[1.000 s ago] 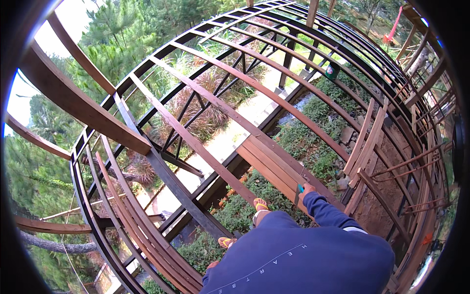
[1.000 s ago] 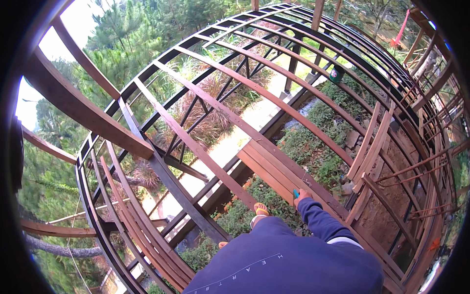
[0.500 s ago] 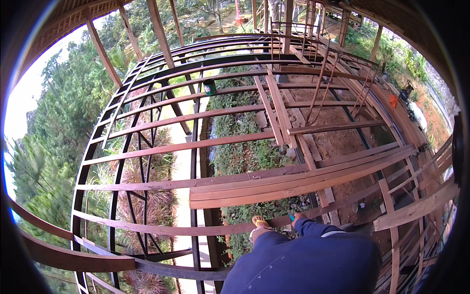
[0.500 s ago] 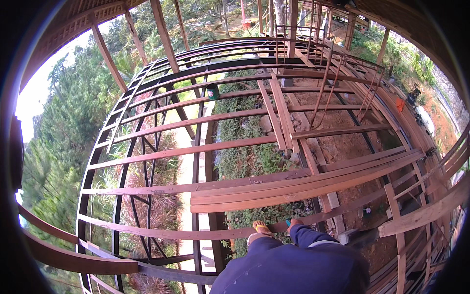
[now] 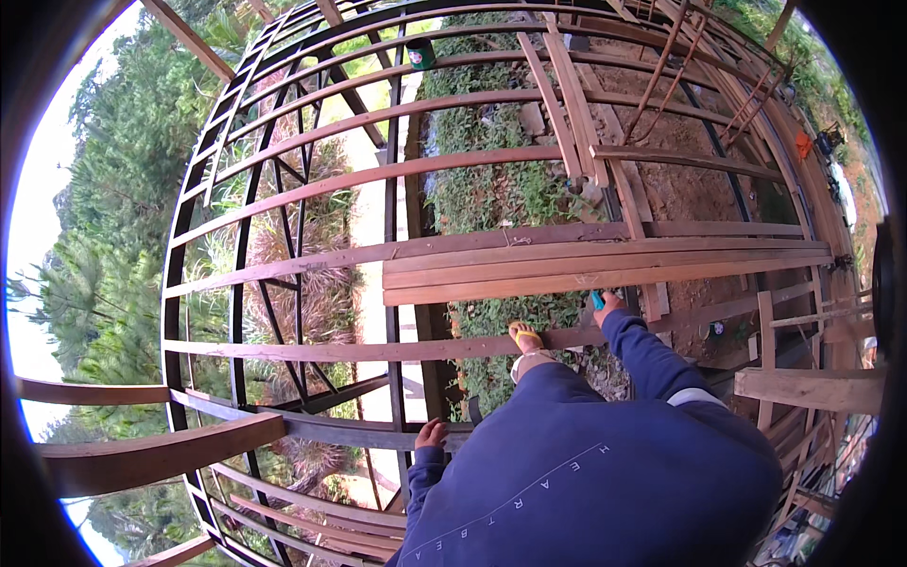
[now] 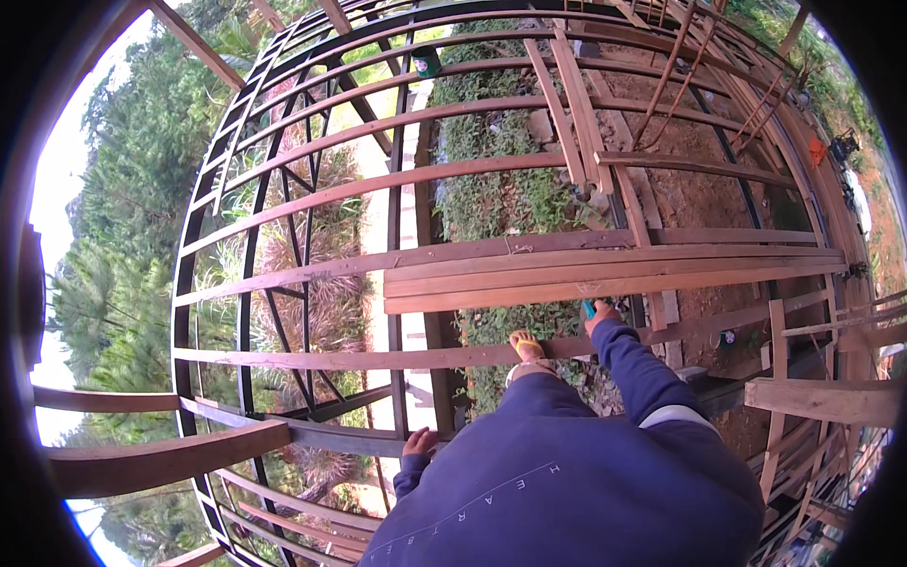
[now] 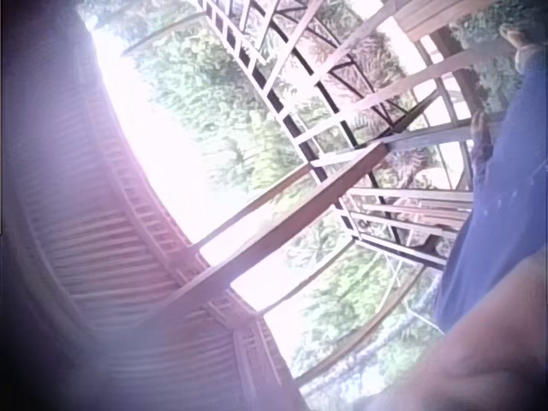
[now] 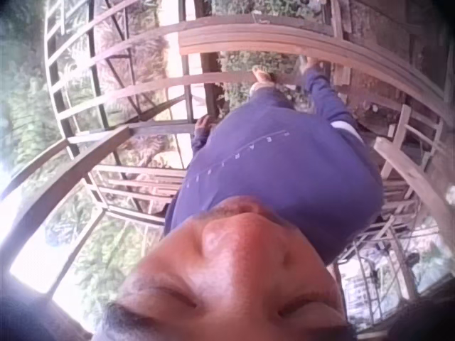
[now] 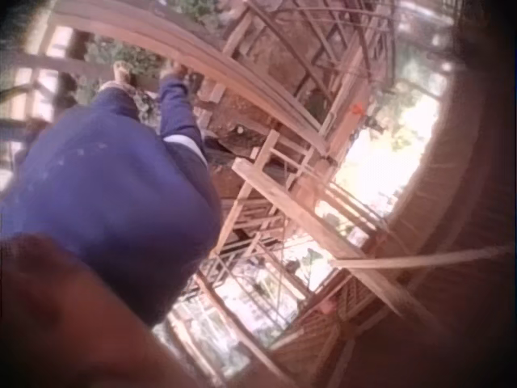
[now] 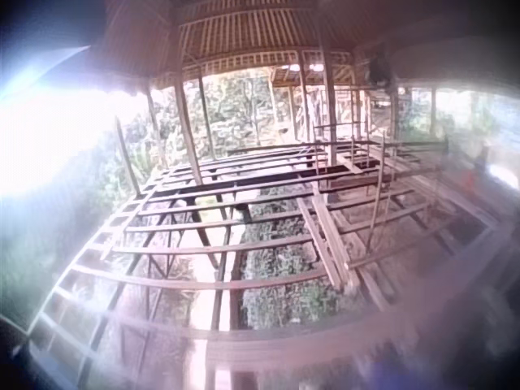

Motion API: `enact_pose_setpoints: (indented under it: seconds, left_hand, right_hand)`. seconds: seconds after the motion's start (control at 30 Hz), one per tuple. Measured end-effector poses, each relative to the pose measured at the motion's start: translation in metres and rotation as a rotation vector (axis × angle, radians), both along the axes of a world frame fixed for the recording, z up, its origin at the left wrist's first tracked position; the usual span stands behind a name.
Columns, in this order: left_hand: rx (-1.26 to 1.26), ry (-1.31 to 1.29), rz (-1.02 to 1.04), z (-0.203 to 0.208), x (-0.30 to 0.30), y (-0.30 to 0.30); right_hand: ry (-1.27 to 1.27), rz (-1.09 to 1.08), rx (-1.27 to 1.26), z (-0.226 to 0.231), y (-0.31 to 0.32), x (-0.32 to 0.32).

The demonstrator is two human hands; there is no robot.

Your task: The person uses a square and a pencil to measure and mark lines on wooden planks while kneeling on a floor frame.

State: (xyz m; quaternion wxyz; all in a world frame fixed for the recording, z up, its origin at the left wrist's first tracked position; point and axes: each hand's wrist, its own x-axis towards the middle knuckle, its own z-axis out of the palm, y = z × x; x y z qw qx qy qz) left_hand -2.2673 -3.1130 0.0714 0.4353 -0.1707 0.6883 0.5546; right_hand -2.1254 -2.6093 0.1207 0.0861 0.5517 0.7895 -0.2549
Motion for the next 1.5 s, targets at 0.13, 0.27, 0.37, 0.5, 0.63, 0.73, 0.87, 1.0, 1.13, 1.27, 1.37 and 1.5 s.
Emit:
enact_pose_setpoints:
  seconds: [0.13, 0.27, 0.37, 0.5, 0.63, 0.73, 0.87, 1.0, 1.13, 1.27, 1.37, 1.5]
  left_hand:
    - [0.009, 0.036, 0.012, 0.016, 0.003, -0.069]
    - [-0.171, 0.02, 0.038, 0.019, 0.01, -0.163]
    - [-0.256, -0.054, 0.032, 0.014, 0.004, -0.222]
    - [-0.296, -0.058, -0.043, -0.012, -0.046, -0.261]
    - [-0.303, 0.043, -0.138, -0.027, -0.13, -0.204]
    - [-0.216, 0.05, -0.129, -0.009, -0.182, -0.128]
    - [-0.168, 0.113, -0.355, 0.009, -0.226, -0.067]
    - [-0.209, 0.052, -0.312, 0.001, -0.272, -0.055]
    - [-0.273, -0.022, -0.254, -0.002, -0.31, -0.066]
    - [-0.266, -0.031, -0.27, 0.006, -0.341, -0.076]
    - [-0.246, -0.072, -0.284, -0.012, -0.374, -0.09]
    - [-0.269, -0.095, -0.4, -0.035, -0.436, -0.101]
  right_hand:
    - [-0.027, -0.062, 0.102, -0.039, -0.056, 0.047]
    - [-0.127, -0.085, 0.061, -0.089, -0.13, 0.125]
    - [-0.23, -0.151, -0.136, -0.088, -0.182, 0.156]
    - [-0.231, -0.252, -0.173, -0.105, -0.227, 0.167]
    - [-0.358, -0.308, -0.262, -0.092, -0.212, 0.132]
    - [-0.377, -0.253, -0.218, -0.098, -0.168, 0.085]
    - [-0.177, -0.25, -0.062, -0.089, -0.105, -0.019]
    - [0.05, -0.185, 0.083, -0.066, -0.054, -0.115]
    - [0.169, -0.179, 0.092, -0.064, -0.018, -0.168]
    - [0.134, -0.204, 0.141, -0.066, -0.015, -0.181]
    - [0.087, -0.323, 0.099, -0.068, -0.038, -0.177]
    - [0.01, -0.488, 0.015, -0.077, -0.1, -0.165]
